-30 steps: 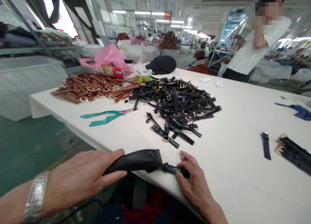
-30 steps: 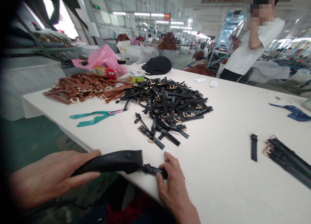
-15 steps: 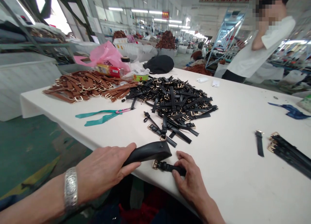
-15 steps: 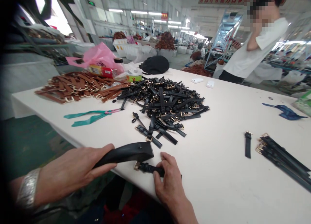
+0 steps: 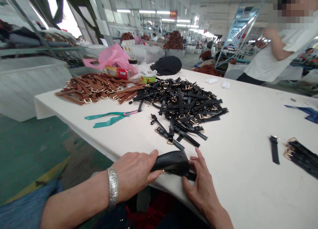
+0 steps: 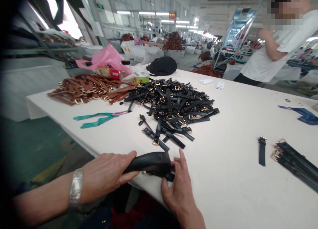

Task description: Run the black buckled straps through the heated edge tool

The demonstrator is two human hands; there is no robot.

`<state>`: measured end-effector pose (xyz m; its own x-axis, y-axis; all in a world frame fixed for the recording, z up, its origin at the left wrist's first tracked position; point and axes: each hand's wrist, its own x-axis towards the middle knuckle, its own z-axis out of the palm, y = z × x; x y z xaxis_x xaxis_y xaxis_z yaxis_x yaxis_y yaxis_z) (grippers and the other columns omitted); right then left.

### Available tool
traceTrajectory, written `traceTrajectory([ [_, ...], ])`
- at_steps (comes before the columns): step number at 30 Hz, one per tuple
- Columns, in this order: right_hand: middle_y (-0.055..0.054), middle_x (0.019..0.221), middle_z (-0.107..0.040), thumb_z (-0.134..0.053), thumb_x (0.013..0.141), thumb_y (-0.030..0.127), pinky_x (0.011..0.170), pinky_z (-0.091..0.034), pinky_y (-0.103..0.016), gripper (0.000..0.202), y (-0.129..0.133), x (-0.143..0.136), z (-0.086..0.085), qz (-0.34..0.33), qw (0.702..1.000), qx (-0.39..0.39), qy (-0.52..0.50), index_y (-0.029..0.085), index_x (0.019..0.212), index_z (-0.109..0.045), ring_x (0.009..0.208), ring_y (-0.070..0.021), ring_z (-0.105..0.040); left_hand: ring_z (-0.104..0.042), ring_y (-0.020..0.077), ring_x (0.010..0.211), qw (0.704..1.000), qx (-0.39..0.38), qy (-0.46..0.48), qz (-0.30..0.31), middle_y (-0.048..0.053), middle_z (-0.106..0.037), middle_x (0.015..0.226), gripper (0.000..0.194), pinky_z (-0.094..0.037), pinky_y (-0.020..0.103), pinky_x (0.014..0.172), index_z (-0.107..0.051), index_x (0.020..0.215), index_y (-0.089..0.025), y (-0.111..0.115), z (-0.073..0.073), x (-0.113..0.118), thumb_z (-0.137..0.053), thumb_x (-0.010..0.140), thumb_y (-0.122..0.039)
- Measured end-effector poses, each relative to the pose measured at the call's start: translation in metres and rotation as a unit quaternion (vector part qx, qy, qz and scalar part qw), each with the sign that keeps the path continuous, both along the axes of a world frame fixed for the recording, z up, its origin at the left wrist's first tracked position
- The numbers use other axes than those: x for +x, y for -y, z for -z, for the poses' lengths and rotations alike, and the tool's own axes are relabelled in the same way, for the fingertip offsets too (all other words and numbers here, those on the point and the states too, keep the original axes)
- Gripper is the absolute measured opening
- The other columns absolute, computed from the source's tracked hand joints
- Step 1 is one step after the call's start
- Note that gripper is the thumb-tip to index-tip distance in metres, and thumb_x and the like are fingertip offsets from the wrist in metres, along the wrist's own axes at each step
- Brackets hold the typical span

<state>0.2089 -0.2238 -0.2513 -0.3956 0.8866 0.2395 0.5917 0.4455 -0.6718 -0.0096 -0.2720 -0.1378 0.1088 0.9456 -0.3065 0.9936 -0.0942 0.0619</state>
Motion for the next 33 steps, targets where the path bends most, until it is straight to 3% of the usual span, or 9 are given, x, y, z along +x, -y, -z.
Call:
traceTrajectory([
  [4, -0.017, 0.149, -0.034, -0.057, 0.070, 0.014, 0.105, -0.043, -0.045, 0.045, 0.000, 0.000, -0.001, -0.013, 1.000, 0.015, 0.000, 0.015, 0.114, -0.056, 0.126, -0.0297, -0.049, -0.069, 0.0328, 0.078, 0.999, 0.020, 0.014, -0.025, 0.010, -0.072, 0.084, 0.035, -0.052, 0.042, 0.066, -0.055, 0.104, -0.021, 0.003, 0.012, -0.006, -0.039, 0.093, -0.050],
  [9, -0.014, 0.146, -0.040, -0.056, 0.078, 0.018, 0.099, -0.048, -0.046, 0.021, 0.002, 0.002, 0.003, -0.032, 0.999, 0.001, -0.009, 0.018, 0.097, -0.065, 0.120, -0.0281, -0.054, -0.068, 0.0290, 0.080, 0.995, 0.012, 0.046, -0.086, 0.008, -0.070, 0.084, 0.039, -0.049, 0.040, 0.072, -0.056, 0.105, -0.023, 0.019, 0.005, -0.041, -0.037, 0.092, -0.054],
  [13, -0.011, 0.138, -0.050, -0.059, 0.075, 0.016, 0.101, -0.044, -0.049, 0.017, 0.003, 0.002, 0.005, -0.031, 0.999, -0.001, -0.010, 0.022, 0.089, -0.067, 0.123, -0.0287, -0.051, -0.068, 0.0297, 0.083, 0.992, 0.007, 0.046, -0.119, 0.005, -0.071, 0.089, 0.040, -0.048, 0.042, 0.074, -0.057, 0.110, -0.029, 0.040, 0.006, -0.067, -0.040, 0.089, -0.058],
  [17, -0.010, 0.131, -0.055, -0.059, 0.073, 0.014, 0.100, -0.044, -0.047, 0.016, 0.003, -0.001, 0.002, -0.029, 1.000, -0.009, -0.007, 0.022, 0.085, -0.066, 0.122, -0.0279, -0.051, -0.069, 0.0330, 0.083, 0.995, -0.023, 0.015, -0.096, 0.007, -0.072, 0.089, 0.039, -0.050, 0.045, 0.071, -0.058, 0.110, -0.028, 0.048, 0.014, -0.061, -0.039, 0.090, -0.056],
  [23, -0.010, 0.120, -0.059, -0.057, 0.072, 0.012, 0.097, -0.046, -0.042, 0.015, 0.001, -0.003, -0.001, -0.019, 1.000, -0.013, -0.017, 0.021, 0.083, -0.062, 0.114, -0.0256, -0.055, -0.069, 0.0349, 0.083, 0.997, 0.001, 0.014, -0.081, 0.011, -0.071, 0.088, 0.040, -0.053, 0.046, 0.070, -0.055, 0.109, -0.021, 0.030, 0.017, -0.037, -0.034, 0.094, -0.051],
  [33, -0.007, 0.099, -0.062, -0.057, 0.071, 0.010, 0.087, -0.048, -0.036, 0.012, 0.001, -0.006, -0.005, -0.035, 0.997, -0.017, -0.065, 0.020, 0.077, -0.060, 0.096, -0.0215, -0.058, -0.068, 0.0304, 0.083, 0.993, 0.009, 0.035, -0.115, 0.006, -0.071, 0.087, 0.038, -0.050, 0.044, 0.075, -0.056, 0.111, -0.027, 0.046, 0.016, -0.065, -0.038, 0.091, -0.054],
])
